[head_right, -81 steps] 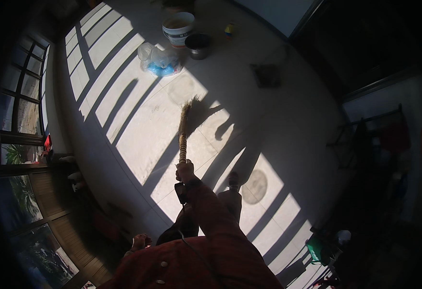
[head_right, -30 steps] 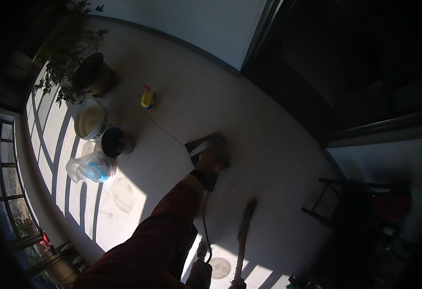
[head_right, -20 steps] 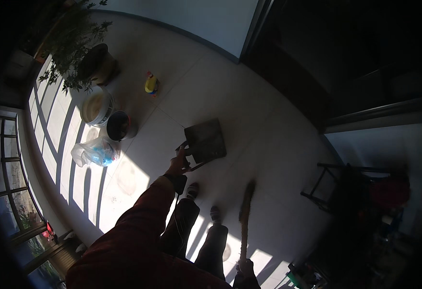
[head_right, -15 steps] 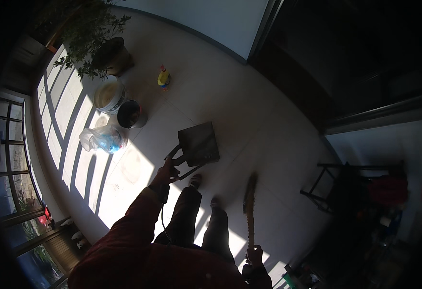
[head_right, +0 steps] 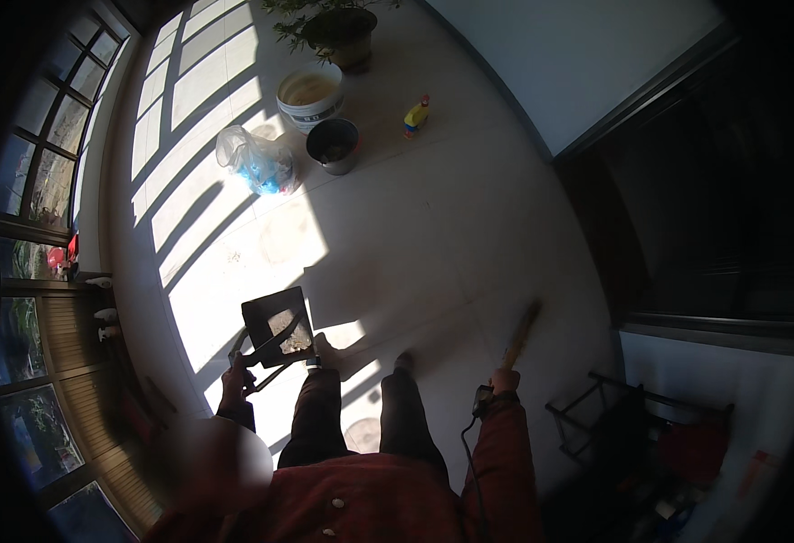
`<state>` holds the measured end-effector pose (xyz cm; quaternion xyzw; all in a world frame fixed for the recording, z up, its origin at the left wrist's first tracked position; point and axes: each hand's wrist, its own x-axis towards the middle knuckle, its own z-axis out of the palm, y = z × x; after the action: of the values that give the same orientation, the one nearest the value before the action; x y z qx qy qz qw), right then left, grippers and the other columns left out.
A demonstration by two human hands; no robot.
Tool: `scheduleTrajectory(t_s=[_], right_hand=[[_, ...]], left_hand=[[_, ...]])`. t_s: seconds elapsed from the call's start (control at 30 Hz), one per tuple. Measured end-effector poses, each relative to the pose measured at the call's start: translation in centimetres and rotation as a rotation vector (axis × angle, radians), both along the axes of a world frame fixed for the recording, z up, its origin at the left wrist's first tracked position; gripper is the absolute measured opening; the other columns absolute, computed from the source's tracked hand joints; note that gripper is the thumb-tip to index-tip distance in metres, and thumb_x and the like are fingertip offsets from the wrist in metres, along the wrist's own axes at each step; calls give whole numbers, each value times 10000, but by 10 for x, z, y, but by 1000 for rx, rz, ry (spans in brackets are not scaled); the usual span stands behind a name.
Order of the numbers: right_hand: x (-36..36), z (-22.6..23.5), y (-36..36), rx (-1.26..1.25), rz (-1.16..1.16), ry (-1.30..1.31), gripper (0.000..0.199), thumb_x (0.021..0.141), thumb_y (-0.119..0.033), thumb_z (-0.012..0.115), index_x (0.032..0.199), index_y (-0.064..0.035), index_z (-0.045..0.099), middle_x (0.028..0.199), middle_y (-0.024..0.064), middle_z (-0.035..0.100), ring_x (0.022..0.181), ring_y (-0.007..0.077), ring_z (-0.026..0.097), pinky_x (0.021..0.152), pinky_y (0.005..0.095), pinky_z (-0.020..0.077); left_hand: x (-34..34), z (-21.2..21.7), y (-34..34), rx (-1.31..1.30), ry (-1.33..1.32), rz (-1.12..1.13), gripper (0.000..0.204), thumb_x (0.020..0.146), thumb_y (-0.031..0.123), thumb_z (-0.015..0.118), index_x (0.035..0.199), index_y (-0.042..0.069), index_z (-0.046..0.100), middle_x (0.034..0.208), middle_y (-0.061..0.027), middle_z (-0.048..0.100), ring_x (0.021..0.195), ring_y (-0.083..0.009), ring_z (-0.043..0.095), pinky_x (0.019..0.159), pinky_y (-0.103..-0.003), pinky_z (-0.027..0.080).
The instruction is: The person sweeps a tiled floor with a traditional straw broom and uses a dustpan to collect debris. They move around a sunlit room, sweeping near windows, a refrigerator, and potted plants, then gather the swept material into the dustpan.
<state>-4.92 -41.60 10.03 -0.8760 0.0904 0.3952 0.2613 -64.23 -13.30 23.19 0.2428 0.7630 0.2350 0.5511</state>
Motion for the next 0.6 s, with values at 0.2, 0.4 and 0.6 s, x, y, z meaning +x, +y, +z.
scheduleTrajectory(t_s=[0.2,0.4,0.6], right_hand=[[-59,-80,148,-331,1386,-315,186,817,-174,552,731,-80,687,675,65,663,616,238,650,569,386,507],[-239,-135,236,86,1112,-271,194,817,-155,520,733,-52,662,681,109,652,679,272,653,599,393,499],[-421,-160,283,-17,1337,-25,121,807,-125,571,818,-6,588,653,131,617,652,272,638,576,380,497]], left_hand=[[-160,-30,-54,-118,149,179,539,826,592,603,731,62,570,530,-30,511,401,-119,477,341,-266,404],[-282,-60,-113,-198,272,421,553,832,600,590,624,90,538,470,-27,483,343,-133,459,309,-282,363],[-339,-76,-164,-226,158,543,583,844,617,550,736,48,608,522,-40,514,399,-138,506,351,-280,451]])
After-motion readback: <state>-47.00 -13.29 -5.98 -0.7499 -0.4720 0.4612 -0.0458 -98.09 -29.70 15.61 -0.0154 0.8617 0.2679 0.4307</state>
